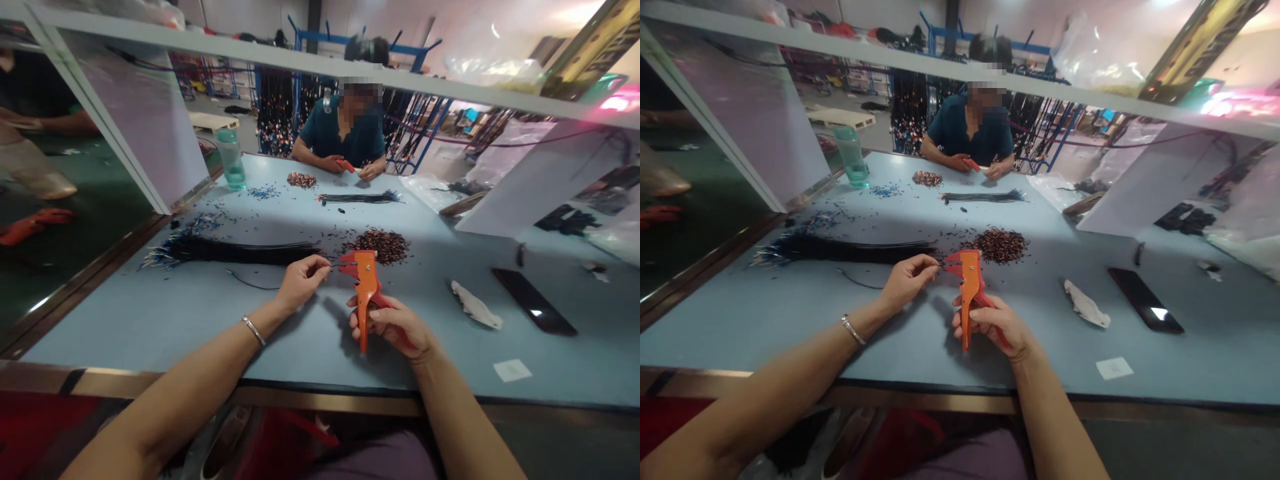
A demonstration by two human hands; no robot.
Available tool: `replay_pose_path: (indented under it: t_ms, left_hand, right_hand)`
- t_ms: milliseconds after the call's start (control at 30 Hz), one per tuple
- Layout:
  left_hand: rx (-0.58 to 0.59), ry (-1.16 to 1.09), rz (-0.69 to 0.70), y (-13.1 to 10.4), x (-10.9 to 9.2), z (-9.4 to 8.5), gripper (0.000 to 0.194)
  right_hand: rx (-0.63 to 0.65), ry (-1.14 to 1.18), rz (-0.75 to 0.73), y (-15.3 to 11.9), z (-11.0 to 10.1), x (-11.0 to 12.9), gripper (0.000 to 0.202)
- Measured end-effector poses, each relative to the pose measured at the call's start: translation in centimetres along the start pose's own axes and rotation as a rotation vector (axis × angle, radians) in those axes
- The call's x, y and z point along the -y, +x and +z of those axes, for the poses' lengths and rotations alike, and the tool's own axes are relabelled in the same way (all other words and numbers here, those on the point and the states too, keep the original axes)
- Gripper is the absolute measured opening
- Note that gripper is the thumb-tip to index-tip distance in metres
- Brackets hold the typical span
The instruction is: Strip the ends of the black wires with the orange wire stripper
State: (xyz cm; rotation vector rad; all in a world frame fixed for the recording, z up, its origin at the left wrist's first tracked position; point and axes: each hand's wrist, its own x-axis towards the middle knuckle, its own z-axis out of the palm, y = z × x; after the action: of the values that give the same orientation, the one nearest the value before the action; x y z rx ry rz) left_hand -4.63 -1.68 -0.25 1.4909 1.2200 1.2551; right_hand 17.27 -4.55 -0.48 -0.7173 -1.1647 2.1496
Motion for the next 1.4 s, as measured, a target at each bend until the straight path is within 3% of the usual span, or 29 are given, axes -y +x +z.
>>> replay_pose_path:
  t_ms: [833, 1400]
  left_hand:
    - [0.014, 0.022, 0.247, -0.5, -0.8, -0.1, 0.017]
    - [0.01, 0.244, 0.476, -0.4, -1.3, -1.0, 0.011]
  right_hand:
    - [0.003, -0.139, -0.056, -0.2, 0.7, 0.1, 0.036]
    - [-0.02, -0.212, -0.077, -0.2, 0.9, -0.1, 0.026]
